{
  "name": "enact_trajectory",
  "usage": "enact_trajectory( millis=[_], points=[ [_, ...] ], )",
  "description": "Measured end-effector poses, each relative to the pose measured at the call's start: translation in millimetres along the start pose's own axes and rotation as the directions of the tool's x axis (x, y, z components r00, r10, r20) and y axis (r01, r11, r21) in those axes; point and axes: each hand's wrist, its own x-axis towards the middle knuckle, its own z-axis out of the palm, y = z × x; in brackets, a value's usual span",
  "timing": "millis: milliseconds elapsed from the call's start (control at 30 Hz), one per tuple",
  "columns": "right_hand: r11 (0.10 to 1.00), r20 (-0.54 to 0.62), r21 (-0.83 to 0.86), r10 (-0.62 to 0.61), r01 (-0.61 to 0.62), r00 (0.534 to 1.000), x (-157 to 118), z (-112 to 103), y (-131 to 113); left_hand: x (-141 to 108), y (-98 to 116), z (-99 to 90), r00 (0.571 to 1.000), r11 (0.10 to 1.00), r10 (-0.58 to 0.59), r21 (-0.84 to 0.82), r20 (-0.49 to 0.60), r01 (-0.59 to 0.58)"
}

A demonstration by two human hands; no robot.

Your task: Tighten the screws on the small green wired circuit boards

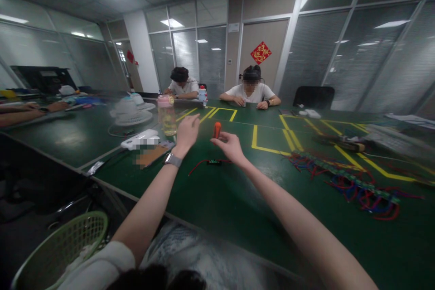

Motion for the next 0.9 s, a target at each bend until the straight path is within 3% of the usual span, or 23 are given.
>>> enact_trajectory(
  millis=[133, 200, 433, 633, 767, 900],
  points=[
    [0.999, 0.001, 0.043, 0.018, -0.018, 1.0, 1, 0, 0, 4, -10, -1.6, 0.999, 0.964, -0.024, 0.266, 0.036, 0.014],
    [0.998, 0.002, 0.058, 0.02, -0.02, 1.0, 1, 0, 0, -2, -12, 3.0, 0.999, 0.943, -0.053, 0.329, 0.015, 0.045],
    [0.997, 0.002, 0.068, 0.026, -0.026, 1.0, 0, 1, -1, -21, -39, 16.9, 0.971, 0.837, -0.219, 0.529, 0.092, 0.139],
    [0.997, -0.007, 0.068, 0.03, -0.03, 1.0, -1, 0, -1, -24, -60, 22.2, 0.901, 0.748, -0.386, 0.639, 0.199, 0.18],
    [0.997, -0.005, 0.07, 0.033, -0.033, 0.999, 0, -2, 1, -28, -63, 28.1, 0.834, 0.707, -0.461, 0.693, 0.303, 0.139],
    [0.997, -0.007, 0.069, 0.026, -0.026, 1.0, 0, -1, 3, -30, -63, 32.9, 0.797, 0.71, -0.489, 0.692, 0.354, 0.128]
  ],
)
